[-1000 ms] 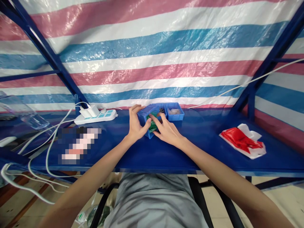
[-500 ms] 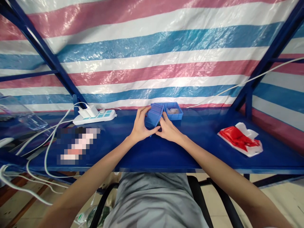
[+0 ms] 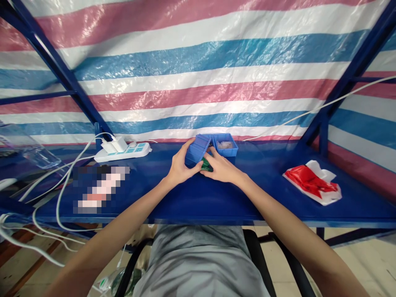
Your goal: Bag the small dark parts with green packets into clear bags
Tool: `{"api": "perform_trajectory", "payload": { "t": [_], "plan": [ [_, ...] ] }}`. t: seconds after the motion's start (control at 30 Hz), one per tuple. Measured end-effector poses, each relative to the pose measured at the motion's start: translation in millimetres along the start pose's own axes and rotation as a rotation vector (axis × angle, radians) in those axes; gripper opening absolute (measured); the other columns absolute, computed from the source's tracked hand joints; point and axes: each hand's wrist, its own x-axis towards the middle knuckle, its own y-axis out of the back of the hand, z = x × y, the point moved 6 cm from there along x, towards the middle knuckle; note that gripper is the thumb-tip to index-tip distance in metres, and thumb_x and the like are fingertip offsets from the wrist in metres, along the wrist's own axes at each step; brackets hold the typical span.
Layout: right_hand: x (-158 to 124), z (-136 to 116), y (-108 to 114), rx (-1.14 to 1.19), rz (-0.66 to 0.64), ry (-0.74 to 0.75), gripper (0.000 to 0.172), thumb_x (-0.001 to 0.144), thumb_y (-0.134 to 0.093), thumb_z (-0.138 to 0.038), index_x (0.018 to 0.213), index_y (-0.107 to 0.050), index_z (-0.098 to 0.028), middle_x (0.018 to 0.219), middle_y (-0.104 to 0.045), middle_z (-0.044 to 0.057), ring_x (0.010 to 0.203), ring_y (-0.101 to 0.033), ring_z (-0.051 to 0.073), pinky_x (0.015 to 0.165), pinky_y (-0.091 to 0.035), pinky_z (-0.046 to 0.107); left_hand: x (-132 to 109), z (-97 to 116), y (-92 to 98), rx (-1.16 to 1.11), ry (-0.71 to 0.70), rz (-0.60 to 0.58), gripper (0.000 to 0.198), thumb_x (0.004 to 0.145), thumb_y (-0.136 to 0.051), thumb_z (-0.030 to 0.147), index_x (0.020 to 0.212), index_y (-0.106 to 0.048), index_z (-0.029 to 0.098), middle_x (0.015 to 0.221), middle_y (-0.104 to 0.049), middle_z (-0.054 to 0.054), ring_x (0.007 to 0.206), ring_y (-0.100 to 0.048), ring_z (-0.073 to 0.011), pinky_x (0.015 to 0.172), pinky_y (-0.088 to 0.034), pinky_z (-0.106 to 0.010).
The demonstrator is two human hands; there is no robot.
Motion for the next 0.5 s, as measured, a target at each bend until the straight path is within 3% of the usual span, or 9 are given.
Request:
{"api": "perform_trajectory", "payload": {
  "t": [0.13,0.37,0.5],
  "plan": [
    [-2,4,9,-0.008,-0.057,-0.008,0.066,0.091,-0.067,-0.038,0.150,-0.039,-0.032,0.144,-0.044,0.012,0.124,-0.059,0.031,0.105,-0.052,0.048,0,-4,4.8,0.031,0.025,0.059,0.076,0.085,-0.071,0.039,0.151,-0.036,0.025,0.145,-0.057,-0.011,0.128,-0.061,-0.0274,0.107,-0.052,-0.041],
    [-7,17,2,-0.021,-0.187,-0.093,0.060,0.088,-0.070,-0.045,0.144,-0.051,-0.035,0.148,-0.041,0.010,0.123,-0.061,0.030,0.107,-0.050,0.047,4,-14,19.6,0.102,0.097,0.161,0.081,0.086,-0.071,0.043,0.154,-0.034,0.024,0.144,-0.058,-0.011,0.122,-0.065,-0.0284,0.103,-0.055,-0.039],
    [-9,19,2,-0.006,-0.228,-0.133,0.070,0.082,-0.076,-0.050,0.146,-0.051,-0.034,0.153,-0.039,0.010,0.138,-0.049,0.033,0.113,-0.044,0.049,6,-21,29.8,0.119,0.101,0.200,0.081,0.086,-0.070,0.046,0.155,-0.033,0.025,0.148,-0.055,-0.010,0.128,-0.061,-0.0297,0.107,-0.052,-0.042]
  ]
}}
